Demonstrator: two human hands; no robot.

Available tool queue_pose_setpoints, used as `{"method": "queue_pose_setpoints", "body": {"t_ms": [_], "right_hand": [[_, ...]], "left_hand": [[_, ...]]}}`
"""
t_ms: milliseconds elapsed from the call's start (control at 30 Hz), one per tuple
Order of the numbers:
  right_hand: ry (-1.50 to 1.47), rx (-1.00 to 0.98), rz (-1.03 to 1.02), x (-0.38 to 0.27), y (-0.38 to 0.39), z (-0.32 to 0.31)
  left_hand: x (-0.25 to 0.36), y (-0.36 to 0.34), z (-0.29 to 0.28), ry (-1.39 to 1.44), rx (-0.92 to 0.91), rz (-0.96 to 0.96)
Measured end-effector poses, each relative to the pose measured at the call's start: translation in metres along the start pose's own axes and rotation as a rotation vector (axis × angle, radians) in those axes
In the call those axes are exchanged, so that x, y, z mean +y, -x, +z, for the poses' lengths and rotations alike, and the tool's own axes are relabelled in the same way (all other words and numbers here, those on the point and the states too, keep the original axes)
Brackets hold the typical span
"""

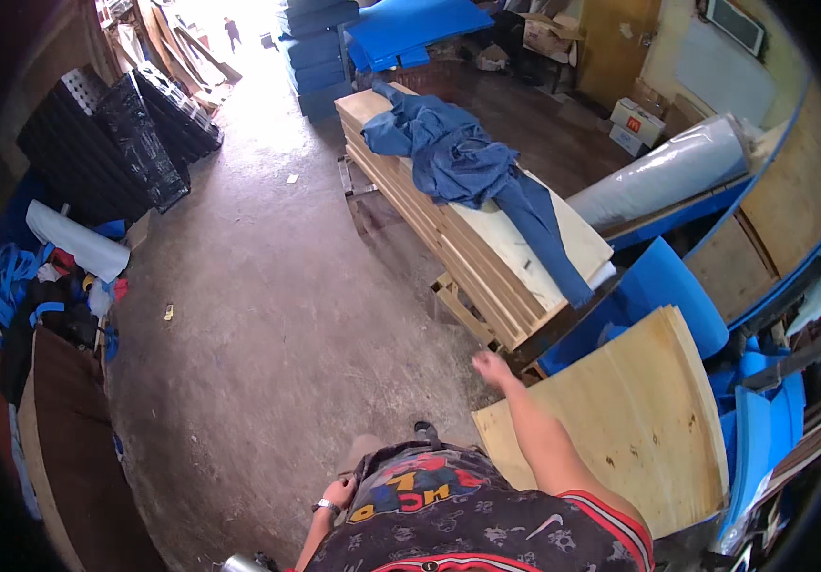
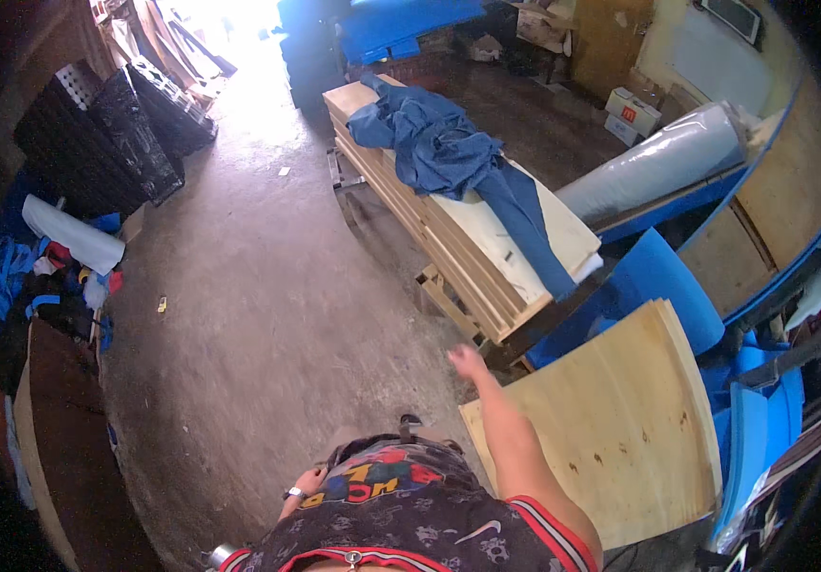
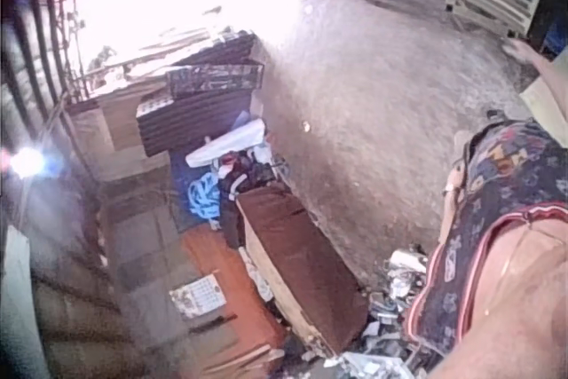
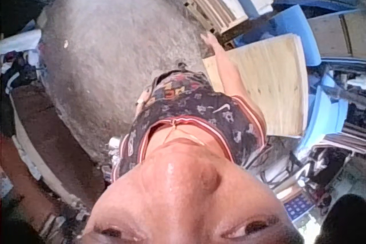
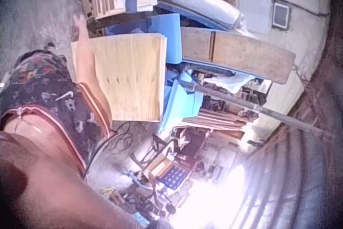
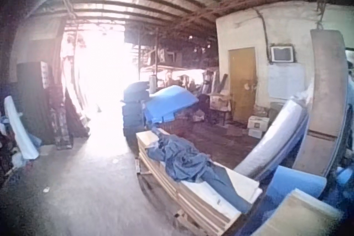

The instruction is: Measuring dimensions with a tape measure and drawing a technical sketch on paper for upholstery.

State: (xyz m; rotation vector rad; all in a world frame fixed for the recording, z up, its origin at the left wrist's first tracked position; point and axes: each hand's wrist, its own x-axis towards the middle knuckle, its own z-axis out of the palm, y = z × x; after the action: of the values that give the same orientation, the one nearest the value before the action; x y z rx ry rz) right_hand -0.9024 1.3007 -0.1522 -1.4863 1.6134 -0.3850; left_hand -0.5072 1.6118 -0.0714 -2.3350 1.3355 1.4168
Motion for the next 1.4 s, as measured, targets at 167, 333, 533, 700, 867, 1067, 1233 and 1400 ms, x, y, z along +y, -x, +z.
{"method": "queue_pose_setpoints", "body": {"t_ms": [167, 333, 533, 700, 867, 1067, 1233, 1400], "right_hand": [[-0.393, 0.110, -0.361, -0.245, -0.140, -0.077], [-0.201, 0.396, -0.473, -0.317, -0.250, -0.156], [0.053, 0.576, -0.345, -0.351, -0.344, -0.218], [0.176, 0.619, -0.325, -0.366, -0.457, -0.241], [0.340, 0.590, 0.195, -0.333, -0.544, -0.264], [0.322, 0.302, 0.394, -0.303, -0.616, -0.285], [0.542, 0.588, 0.415, -0.284, -0.645, -0.296], [0.469, 0.469, 0.404, -0.258, -0.672, -0.332]], "left_hand": [[0.067, -0.050, -0.089, 0.296, 0.227, 0.135], [0.089, -0.176, -0.183, 0.665, 0.203, 0.176], [0.181, -0.340, -0.356, 0.509, 0.299, 0.276], [0.396, -0.359, -0.523, -0.611, 0.655, 1.172], [0.579, -0.365, -0.603, -0.903, 0.759, 1.706], [0.688, -0.432, -0.650, -0.857, 0.694, 1.986], [0.739, -0.498, -0.666, -0.848, 0.588, 1.923], [0.734, -0.564, -0.650, -0.500, 0.458, 1.490]]}}
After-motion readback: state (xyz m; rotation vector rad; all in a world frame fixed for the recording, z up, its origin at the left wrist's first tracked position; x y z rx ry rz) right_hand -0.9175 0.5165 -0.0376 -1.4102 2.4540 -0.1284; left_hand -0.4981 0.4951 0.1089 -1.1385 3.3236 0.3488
